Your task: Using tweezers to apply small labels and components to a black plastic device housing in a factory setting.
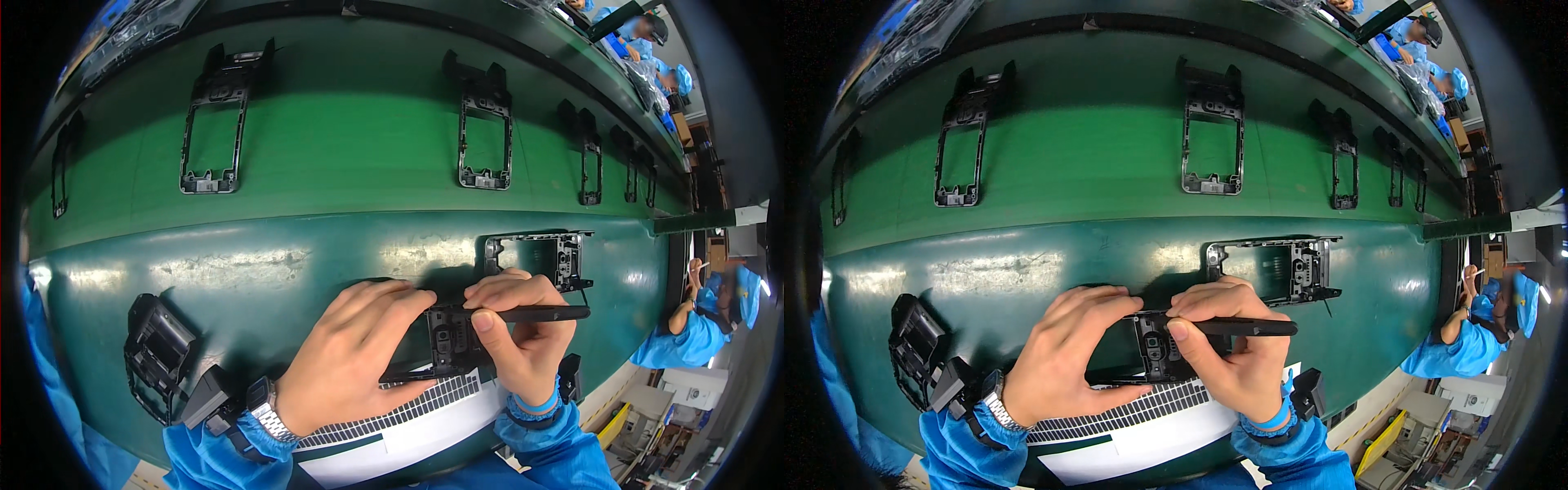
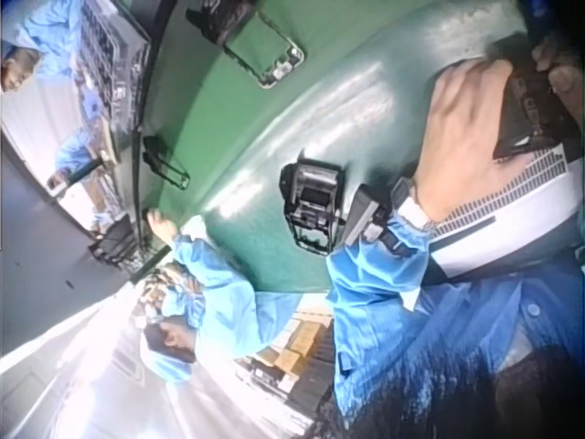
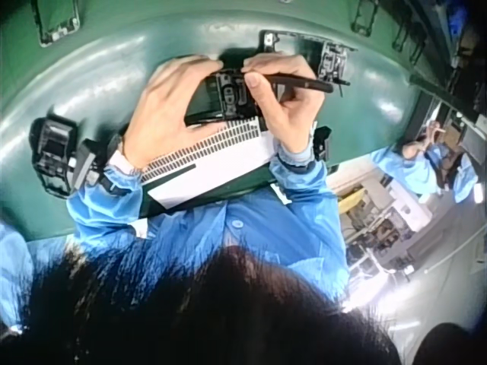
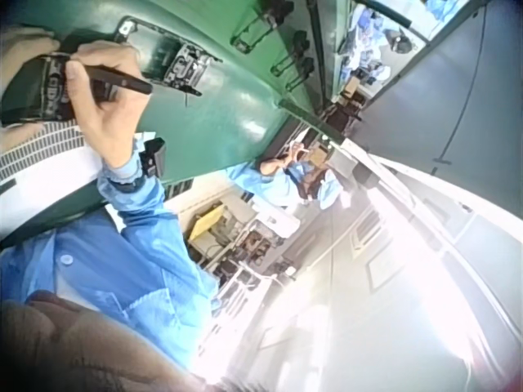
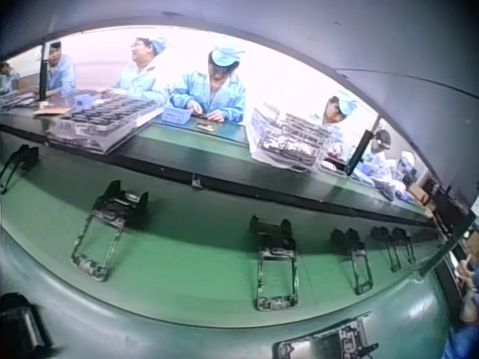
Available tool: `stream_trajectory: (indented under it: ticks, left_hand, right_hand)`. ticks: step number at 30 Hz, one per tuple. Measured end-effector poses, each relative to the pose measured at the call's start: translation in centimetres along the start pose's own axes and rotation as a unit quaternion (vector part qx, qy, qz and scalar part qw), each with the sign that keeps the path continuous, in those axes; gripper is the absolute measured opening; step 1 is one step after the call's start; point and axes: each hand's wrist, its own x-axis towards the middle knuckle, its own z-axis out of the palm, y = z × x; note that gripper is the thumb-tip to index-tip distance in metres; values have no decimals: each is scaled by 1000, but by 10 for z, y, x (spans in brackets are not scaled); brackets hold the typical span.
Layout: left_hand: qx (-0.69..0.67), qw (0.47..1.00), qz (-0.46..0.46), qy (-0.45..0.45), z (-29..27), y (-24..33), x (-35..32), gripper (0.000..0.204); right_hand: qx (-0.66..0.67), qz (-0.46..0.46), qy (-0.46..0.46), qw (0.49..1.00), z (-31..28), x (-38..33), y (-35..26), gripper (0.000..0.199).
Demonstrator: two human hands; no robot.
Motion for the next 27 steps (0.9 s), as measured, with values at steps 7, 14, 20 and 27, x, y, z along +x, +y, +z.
stream_trajectory:
  ticks: [7,14,20,27]
  left_hand:
    - [-18,1000,2,8,-1,-1,-2,75]
    - [4,1000,18,12,2,-2,0,61]
    - [12,1000,22,10,1,0,2,60]
    - [37,999,32,20,14,10,7,62]
  right_hand:
    - [-7,5,4,1000,2,-1,-2,17]
    - [-17,3,0,1000,0,0,1,17]
    - [56,-9,65,996,-4,-4,0,18]
    - [101,-39,204,973,-41,-12,4,19]
